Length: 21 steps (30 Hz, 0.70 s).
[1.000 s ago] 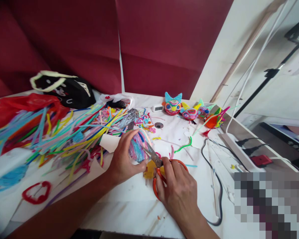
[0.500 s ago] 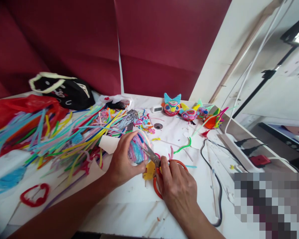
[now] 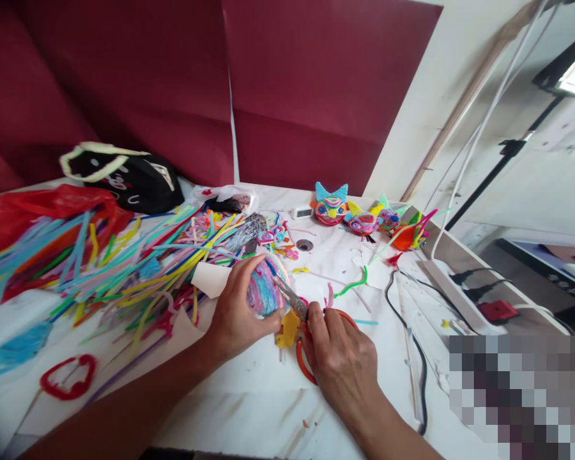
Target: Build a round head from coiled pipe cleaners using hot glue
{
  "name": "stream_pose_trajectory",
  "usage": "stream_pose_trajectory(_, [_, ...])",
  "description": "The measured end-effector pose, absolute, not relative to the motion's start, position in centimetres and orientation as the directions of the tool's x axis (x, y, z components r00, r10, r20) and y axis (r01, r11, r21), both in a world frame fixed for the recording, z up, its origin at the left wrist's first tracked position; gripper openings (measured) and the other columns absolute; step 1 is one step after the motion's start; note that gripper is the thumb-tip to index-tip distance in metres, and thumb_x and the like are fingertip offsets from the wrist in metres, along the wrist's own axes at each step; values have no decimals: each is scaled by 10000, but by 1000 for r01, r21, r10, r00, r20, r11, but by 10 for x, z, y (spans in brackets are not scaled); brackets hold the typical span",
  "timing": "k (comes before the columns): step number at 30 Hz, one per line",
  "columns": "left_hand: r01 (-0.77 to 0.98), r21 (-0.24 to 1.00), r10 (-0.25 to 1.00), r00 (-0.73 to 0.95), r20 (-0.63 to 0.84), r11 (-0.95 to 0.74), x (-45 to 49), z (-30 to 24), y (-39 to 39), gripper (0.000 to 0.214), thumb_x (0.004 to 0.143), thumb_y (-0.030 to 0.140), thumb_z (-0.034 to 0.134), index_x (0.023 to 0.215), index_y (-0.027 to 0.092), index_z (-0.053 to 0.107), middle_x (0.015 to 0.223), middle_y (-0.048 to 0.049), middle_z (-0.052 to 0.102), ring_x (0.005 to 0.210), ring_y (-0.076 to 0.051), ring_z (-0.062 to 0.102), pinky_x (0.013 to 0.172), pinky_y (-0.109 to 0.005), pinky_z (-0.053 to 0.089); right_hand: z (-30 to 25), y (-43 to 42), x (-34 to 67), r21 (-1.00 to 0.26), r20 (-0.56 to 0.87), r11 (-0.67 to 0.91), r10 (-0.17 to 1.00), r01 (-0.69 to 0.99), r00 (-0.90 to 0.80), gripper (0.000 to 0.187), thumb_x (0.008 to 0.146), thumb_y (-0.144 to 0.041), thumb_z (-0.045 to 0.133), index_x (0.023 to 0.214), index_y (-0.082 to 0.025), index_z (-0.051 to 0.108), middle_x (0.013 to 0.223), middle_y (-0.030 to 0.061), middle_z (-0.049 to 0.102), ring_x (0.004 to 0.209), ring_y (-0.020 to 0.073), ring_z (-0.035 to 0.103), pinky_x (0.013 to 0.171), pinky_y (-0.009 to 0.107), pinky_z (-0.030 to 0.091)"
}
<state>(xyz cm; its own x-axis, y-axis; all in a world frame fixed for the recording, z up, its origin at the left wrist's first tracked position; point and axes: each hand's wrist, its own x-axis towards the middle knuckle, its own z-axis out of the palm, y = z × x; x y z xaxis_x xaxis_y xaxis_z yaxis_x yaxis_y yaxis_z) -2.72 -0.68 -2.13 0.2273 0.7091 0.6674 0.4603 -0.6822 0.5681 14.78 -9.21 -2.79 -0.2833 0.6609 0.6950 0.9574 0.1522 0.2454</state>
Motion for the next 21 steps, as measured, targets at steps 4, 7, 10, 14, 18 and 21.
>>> stream_pose_trajectory(4, [472, 581, 727, 220, 651, -663, -26, -21, -7, 790, 624, 231, 704, 1342, 202, 376, 1292, -118, 501, 1230, -275, 491, 1061, -431, 428, -28, -91, 149, 250, 708, 146, 647, 957, -283, 271, 988, -275, 439, 1099, -102, 615, 737, 24, 657, 569, 122, 546, 534, 265, 320])
stream_pose_trajectory(7, [481, 585, 735, 216, 643, -653, -26, -21, -7, 776, 629, 235, 702, 1334, 204, 379, 1286, -117, 507, 1228, -273, 493, 1060, -432, 428, -27, -90, 150, 266, 697, 147, 653, 953, -295, 263, 993, -263, 430, 1092, -110, 620, 718, 15, 646, 558, 117, 532, 539, 266, 310])
stream_pose_trajectory(10, [489, 586, 740, 213, 638, -646, -26, -21, -6, 765, 633, 233, 699, 1330, 202, 386, 1282, -116, 510, 1226, -267, 493, 1062, -424, 427, -26, -90, 150, 272, 691, 155, 656, 950, -305, 257, 993, -257, 434, 1081, -110, 627, 701, 10, 635, 561, 118, 534, 546, 268, 313])
stream_pose_trajectory(14, [491, 590, 746, 215, 631, -641, -26, -23, -6, 773, 625, 229, 707, 1329, 201, 389, 1285, -113, 509, 1225, -261, 493, 1064, -415, 424, -27, -88, 152, 263, 699, 172, 645, 949, -310, 251, 991, -240, 435, 1067, -101, 630, 704, 15, 638, 559, 116, 539, 537, 267, 320])
stream_pose_trajectory(18, [496, 596, 755, 218, 619, -631, -25, -23, -6, 776, 619, 227, 709, 1326, 206, 390, 1278, -112, 511, 1216, -265, 500, 1052, -420, 433, -29, -87, 152, 245, 697, 186, 648, 951, -307, 268, 996, -238, 413, 1039, -96, 636, 722, 30, 657, 555, 112, 549, 520, 264, 325])
stream_pose_trajectory(21, [496, 600, 759, 218, 614, -628, -25, -23, -6, 774, 620, 229, 707, 1326, 212, 389, 1279, -110, 510, 1218, -268, 502, 1046, -420, 438, -30, -87, 153, 229, 697, 198, 650, 953, -303, 284, 999, -237, 395, 1035, -89, 634, 737, 43, 671, 562, 116, 564, 512, 260, 337])
